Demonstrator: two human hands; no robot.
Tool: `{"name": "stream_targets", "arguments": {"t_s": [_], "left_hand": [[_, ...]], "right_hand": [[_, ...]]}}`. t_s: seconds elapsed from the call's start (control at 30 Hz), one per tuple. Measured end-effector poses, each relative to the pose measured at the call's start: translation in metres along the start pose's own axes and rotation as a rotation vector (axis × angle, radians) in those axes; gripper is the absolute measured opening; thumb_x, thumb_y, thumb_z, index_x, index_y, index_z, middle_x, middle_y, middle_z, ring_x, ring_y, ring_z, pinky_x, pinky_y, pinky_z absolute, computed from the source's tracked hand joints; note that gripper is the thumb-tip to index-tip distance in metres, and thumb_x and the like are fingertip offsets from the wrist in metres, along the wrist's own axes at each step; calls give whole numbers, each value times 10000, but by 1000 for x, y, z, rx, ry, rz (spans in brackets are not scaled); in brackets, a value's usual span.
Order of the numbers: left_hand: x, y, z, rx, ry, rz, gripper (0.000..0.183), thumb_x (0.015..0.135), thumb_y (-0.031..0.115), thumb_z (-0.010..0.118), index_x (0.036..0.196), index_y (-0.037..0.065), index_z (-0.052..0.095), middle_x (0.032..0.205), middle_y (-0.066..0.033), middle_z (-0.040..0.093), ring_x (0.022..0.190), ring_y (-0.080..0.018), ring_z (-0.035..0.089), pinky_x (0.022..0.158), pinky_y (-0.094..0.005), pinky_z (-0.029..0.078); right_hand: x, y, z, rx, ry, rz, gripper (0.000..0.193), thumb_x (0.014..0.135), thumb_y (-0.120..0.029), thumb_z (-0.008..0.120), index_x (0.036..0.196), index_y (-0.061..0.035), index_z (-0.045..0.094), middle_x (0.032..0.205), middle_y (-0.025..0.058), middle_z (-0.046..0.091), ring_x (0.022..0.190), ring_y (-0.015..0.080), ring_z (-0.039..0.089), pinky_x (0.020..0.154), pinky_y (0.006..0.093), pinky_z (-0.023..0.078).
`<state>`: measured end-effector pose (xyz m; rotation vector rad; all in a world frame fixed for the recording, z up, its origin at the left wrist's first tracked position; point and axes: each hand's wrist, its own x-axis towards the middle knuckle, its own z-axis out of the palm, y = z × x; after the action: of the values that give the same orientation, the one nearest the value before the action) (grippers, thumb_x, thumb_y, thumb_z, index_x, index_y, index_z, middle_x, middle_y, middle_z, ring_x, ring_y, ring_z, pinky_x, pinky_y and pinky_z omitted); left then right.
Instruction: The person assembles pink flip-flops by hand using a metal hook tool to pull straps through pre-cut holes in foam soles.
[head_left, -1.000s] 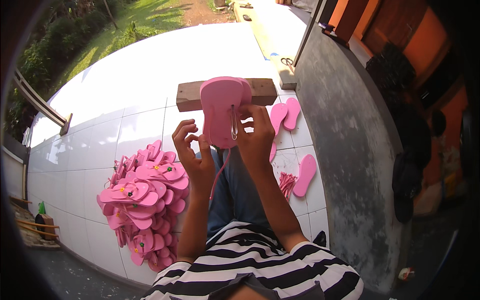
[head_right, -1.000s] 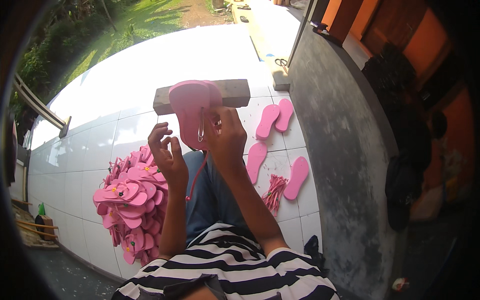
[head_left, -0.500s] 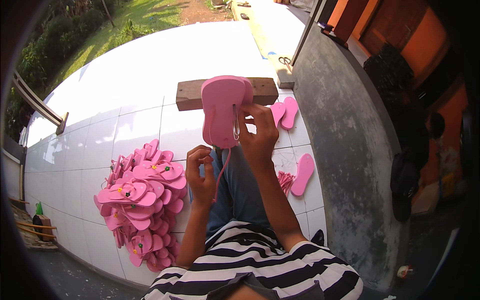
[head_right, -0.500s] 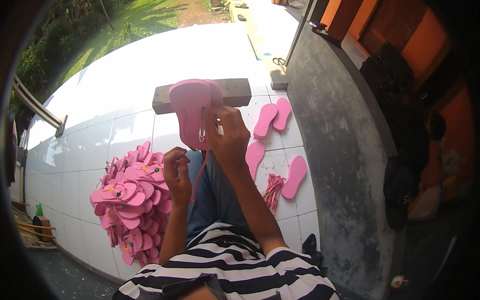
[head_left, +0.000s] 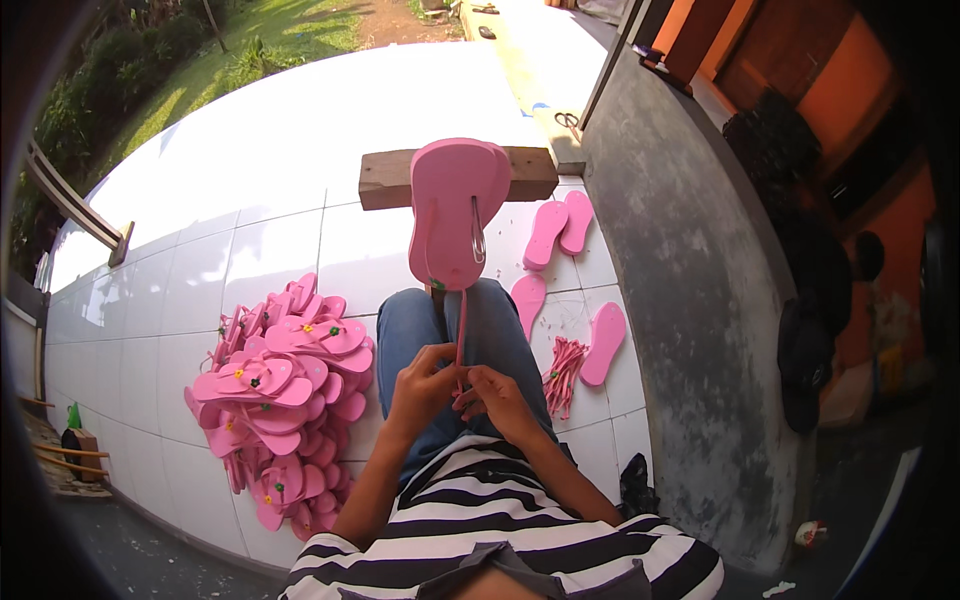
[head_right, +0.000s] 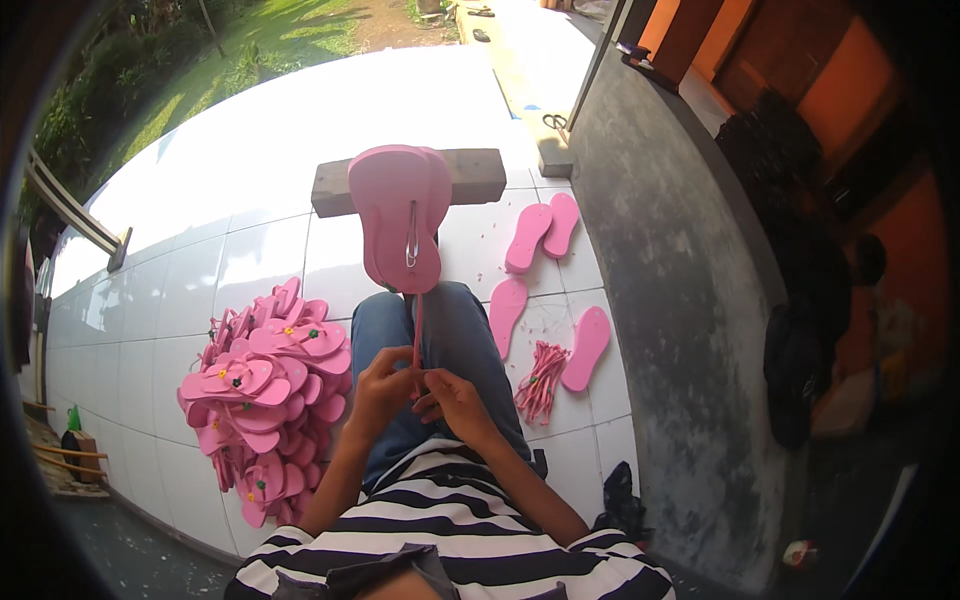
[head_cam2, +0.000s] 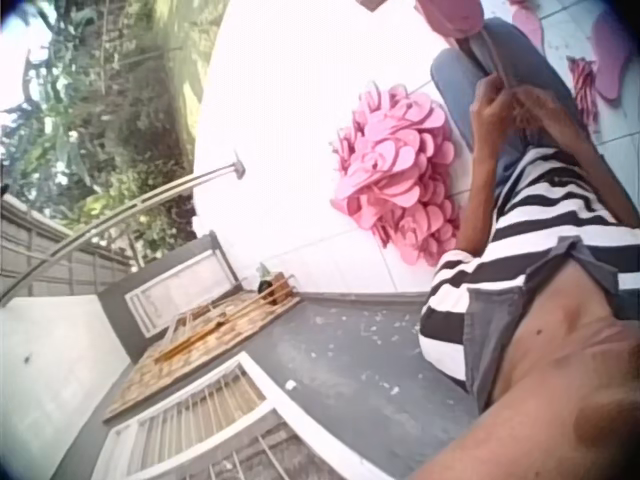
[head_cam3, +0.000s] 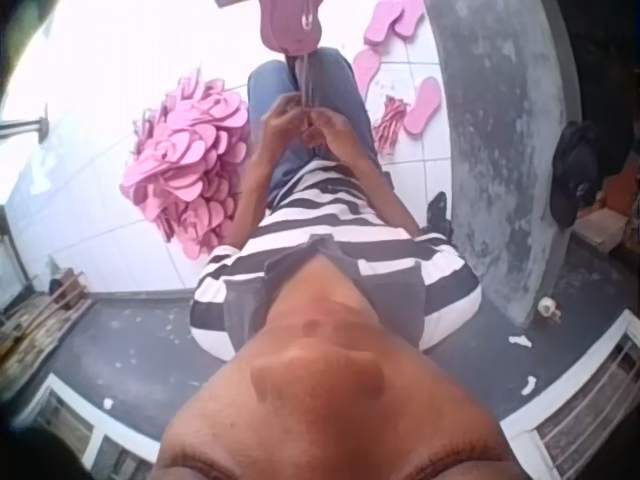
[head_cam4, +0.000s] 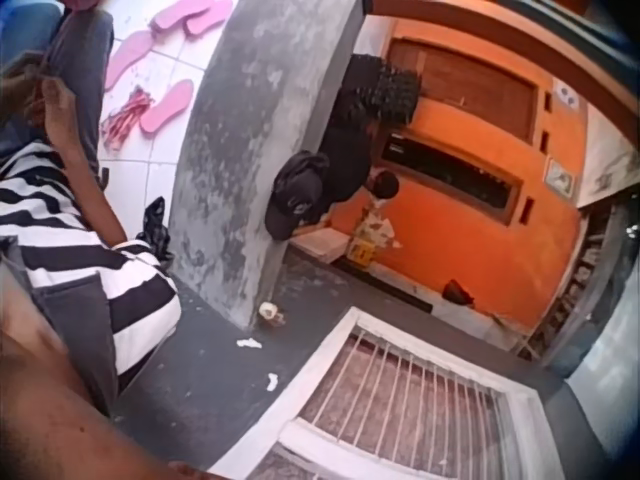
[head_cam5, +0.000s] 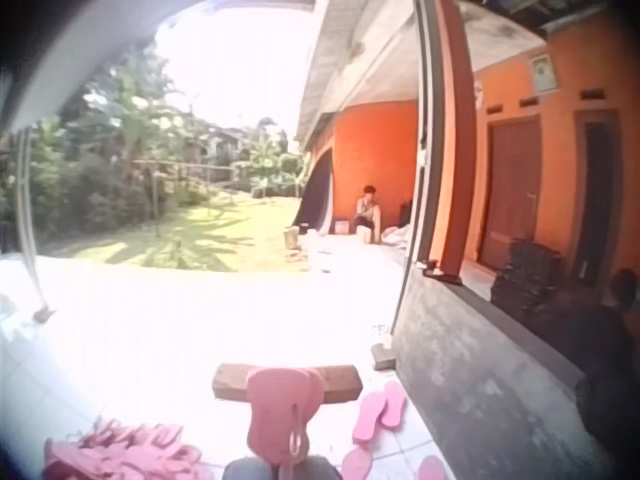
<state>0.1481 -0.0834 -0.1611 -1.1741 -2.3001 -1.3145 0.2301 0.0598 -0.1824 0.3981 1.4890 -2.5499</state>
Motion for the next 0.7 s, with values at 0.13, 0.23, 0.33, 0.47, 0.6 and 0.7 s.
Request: {"name": "stream_targets", "arguments": {"t_s": [0.13,0.23,0.33,0.47,0.6,0.7], "left_hand": [[18,21,-9,150,25,94,310,680,26,698,964,144,741,963,-38,626,778,-182,613,585,-303,528],[26,24,-5,105,-43,113,329,676,38,707,985,142,745,925,-23,624,783,-174,615,597,-303,529],[38,25,13,36,58,205,325,671,50,724,986,126,744,878,-5,623,771,-173,611,598,-304,525],[59,34,22,117,152,179,330,671,65,743,997,115,737,843,-3,615,773,-170,601,580,-311,517],[68,49,28,83,194,218,329,668,51,763,991,110,739,876,-14,637,785,-177,603,598,-311,520],[74,51,25,45,213,246,308,676,17,773,974,90,748,885,-34,650,753,-196,602,630,-316,521]], "right_hand": [[-26,-24,-25,-264,8,-30,297,982,-213,585,1191,-4,561,988,98,647,777,151,650,648,267,555],[-40,-50,-18,-234,62,-64,319,958,-195,625,1198,7,566,973,100,654,763,157,662,619,264,558],[-42,-65,-1,-192,127,-192,318,942,-169,654,1187,19,579,937,95,659,737,149,669,607,245,553],[-40,-78,11,-134,314,-382,243,940,-119,647,1122,38,612,903,96,666,704,142,670,589,235,552],[-35,-90,9,-114,390,-570,134,950,-59,595,1047,27,628,855,72,657,686,114,648,619,233,548],[-33,-96,-1,-111,399,-684,107,952,-28,567,1026,25,624,855,68,656,705,111,636,677,256,541]]}}
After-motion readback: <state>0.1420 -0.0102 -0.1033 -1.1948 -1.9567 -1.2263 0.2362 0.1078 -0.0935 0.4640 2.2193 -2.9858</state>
